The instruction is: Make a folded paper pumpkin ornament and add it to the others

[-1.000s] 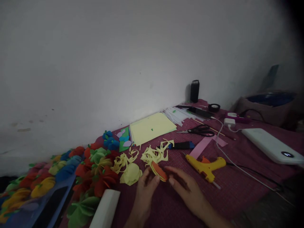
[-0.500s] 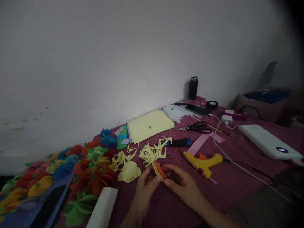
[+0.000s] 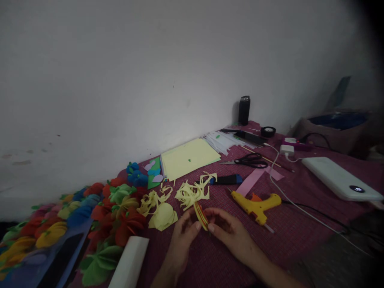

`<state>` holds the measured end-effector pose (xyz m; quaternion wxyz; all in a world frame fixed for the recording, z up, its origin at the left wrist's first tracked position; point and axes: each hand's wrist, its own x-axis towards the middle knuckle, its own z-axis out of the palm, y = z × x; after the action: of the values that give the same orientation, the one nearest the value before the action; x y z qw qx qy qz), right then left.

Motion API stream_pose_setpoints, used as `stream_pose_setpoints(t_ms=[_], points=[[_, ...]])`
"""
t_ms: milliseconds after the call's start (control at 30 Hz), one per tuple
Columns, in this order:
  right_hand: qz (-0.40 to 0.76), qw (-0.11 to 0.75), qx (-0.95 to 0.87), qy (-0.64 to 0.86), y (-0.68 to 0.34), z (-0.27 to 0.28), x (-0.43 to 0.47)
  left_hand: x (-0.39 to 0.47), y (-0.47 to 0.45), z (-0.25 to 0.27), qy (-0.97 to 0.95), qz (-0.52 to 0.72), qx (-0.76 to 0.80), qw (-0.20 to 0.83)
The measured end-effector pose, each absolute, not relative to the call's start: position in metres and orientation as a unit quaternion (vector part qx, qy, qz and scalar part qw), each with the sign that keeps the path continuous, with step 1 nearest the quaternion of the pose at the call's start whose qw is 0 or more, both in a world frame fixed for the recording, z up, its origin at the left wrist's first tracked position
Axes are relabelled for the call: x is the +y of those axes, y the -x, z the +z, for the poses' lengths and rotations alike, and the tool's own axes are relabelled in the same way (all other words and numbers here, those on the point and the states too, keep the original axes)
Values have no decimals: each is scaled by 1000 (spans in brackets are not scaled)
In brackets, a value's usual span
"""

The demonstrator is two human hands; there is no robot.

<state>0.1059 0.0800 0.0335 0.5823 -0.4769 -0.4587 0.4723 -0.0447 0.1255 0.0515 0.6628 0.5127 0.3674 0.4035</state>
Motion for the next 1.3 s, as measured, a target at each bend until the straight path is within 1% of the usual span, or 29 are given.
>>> stream_pose_setpoints(t_ms=[200, 400, 700, 1000, 1167, 1300], points=[[462, 582, -473, 473, -104, 29, 80, 126, 40, 57, -520, 383, 379, 663], [478, 584, -467, 461, -104, 23, 81, 126, 42, 55, -519, 392, 378, 659], [475, 572, -478, 467, -106, 33, 79, 127, 45, 49, -488, 411, 369, 675], [495, 565, -452, 481, -109, 38, 79, 128, 43, 54, -425, 414, 330, 734], [496, 578, -438, 478, -108, 37, 81, 128, 41, 54, -410, 414, 316, 748], [471, 586, -459, 472, -108, 31, 81, 128, 41, 49, -403, 414, 332, 746]])
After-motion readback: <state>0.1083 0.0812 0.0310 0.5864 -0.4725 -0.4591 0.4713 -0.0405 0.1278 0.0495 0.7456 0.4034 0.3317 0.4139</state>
